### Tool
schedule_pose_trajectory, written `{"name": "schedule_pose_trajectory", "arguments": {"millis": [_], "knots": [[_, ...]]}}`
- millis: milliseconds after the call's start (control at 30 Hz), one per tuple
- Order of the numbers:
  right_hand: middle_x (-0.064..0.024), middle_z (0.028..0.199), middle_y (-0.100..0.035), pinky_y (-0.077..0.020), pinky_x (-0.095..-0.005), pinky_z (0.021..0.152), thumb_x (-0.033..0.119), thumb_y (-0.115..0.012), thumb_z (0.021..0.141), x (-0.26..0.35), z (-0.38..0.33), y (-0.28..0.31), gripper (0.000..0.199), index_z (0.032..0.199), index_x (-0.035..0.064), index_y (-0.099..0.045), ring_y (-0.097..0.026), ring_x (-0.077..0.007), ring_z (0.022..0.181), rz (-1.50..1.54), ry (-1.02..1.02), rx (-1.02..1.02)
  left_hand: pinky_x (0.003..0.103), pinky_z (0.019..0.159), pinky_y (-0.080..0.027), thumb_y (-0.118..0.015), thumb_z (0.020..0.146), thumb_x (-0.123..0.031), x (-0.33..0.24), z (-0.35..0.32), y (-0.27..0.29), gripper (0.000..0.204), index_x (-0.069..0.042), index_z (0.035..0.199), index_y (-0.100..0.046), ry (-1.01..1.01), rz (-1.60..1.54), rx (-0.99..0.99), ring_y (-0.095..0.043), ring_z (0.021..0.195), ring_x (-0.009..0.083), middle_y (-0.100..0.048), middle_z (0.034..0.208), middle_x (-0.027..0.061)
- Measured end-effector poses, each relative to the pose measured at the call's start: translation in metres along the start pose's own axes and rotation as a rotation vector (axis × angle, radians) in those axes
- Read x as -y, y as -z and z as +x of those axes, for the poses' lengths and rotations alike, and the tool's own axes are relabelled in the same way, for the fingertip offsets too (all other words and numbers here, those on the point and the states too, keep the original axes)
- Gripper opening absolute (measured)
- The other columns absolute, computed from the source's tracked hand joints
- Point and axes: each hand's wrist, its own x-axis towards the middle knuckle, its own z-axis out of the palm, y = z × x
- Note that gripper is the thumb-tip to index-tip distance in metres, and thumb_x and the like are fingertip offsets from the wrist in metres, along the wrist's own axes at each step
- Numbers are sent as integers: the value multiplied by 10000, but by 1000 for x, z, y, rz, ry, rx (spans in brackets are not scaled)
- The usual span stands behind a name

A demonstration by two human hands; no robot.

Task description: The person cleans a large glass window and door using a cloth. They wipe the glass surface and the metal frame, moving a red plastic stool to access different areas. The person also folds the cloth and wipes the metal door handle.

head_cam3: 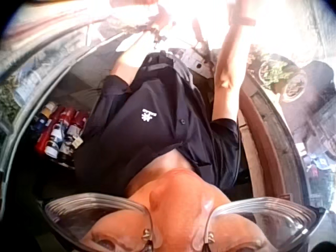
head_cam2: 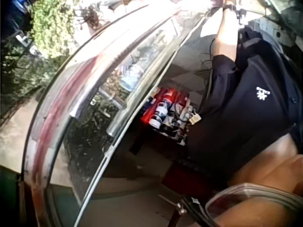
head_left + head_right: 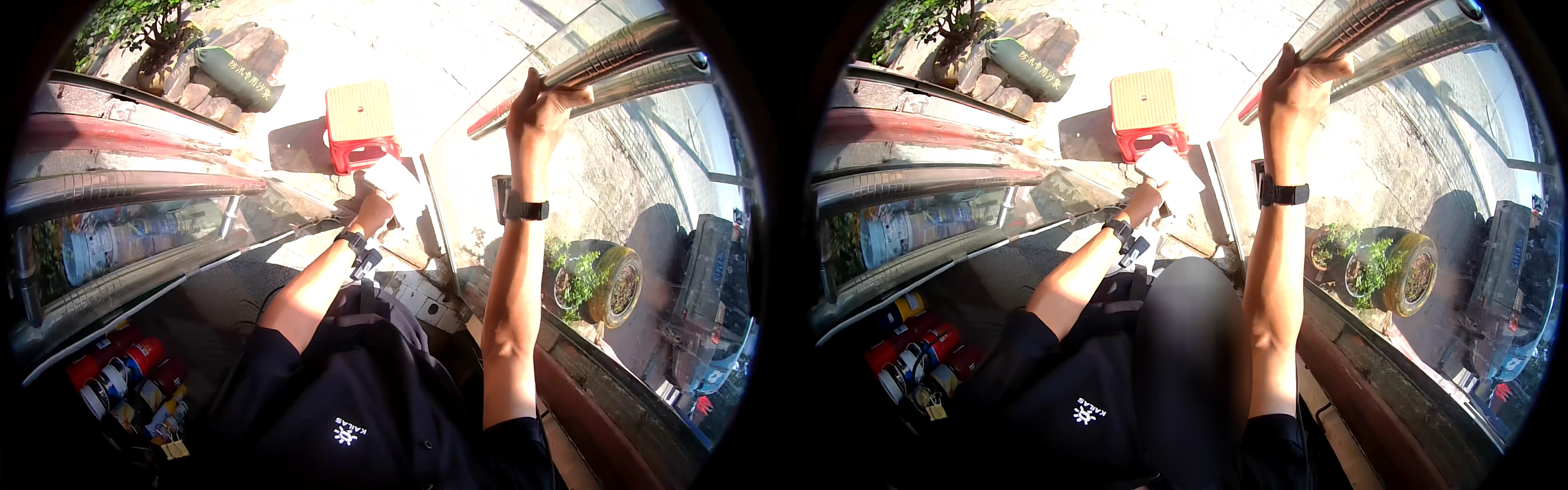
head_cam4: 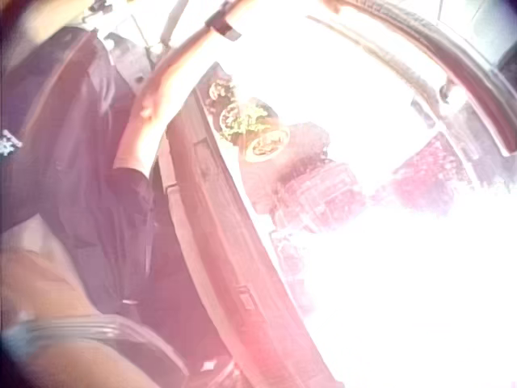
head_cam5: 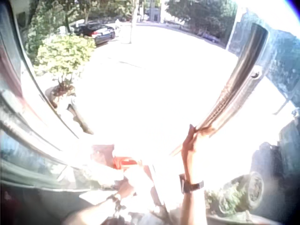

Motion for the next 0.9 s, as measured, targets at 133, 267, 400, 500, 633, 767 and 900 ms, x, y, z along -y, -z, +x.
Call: {"name": "schedule_pose_trajectory", "arguments": {"millis": [133,267,400,500,633,767,900], "knots": [[-331,1205,-562,-500,-467,917,320,-545,1069,-34,18,2,627,1381,-105,-207,-631,-419,1052,58,-137,-108,425,901,-542,-595,979,-404,-20,102,-4,572,33,1347,-567,158,-31,-3,-695,1085,386,-693,1193,276],[-306,1258,-422,-446,-445,1012,429,-497,1077,-69,34,15,778,1432,-197,-203,-523,-377,1133,-196,-271,-56,422,910,-534,-584,960,-500,-37,186,25,646,51,1297,-602,323,78,-3,-689,1127,349,-700,1187,268],[-428,1407,-419,-474,-508,1014,436,-497,1071,-102,46,35,824,1408,-248,-183,-543,-459,1250,-469,-454,-111,434,900,-547,-581,953,-514,-96,214,95,631,37,1255,-641,380,102,-37,-704,1083,361,-720,1132,258],[-347,1277,-505,-495,-537,995,465,-507,1060,-147,46,37,800,1418,-195,-233,-578,-435,1128,-537,-491,-242,457,872,-558,-583,941,-523,-106,225,150,609,32,1168,-692,368,69,-153,-711,1041,397,-723,1086,274],[-255,1417,-506,-514,-448,1017,438,-522,1055,-163,32,-23,663,1430,-88,-372,-593,-328,1130,155,-1216,-241,471,905,-548,-582,948,-512,-67,238,197,594,4,1232,-653,316,-22,-325,-688,1061,432,-713,1117,271],[-152,1119,-593,-577,-369,810,258,-566,999,-279,1,-65,324,1165,-15,-515,-653,-279,937,1318,-1251,-1494,409,825,-549,-621,989,-385,-89,226,249,477,82,1077,-661,272,-105,-575,-723,957,325,-724,980,232],[-156,1090,-610,-565,-373,769,253,-564,991,-298,19,-87,310,1163,-2,-531,-662,-284,902,939,-1425,-1137,434,667,-539,-616,971,-481,-100,226,278,585,95,880,-663,457,-71,-624,-731,717,337,-689,738,226]]}}
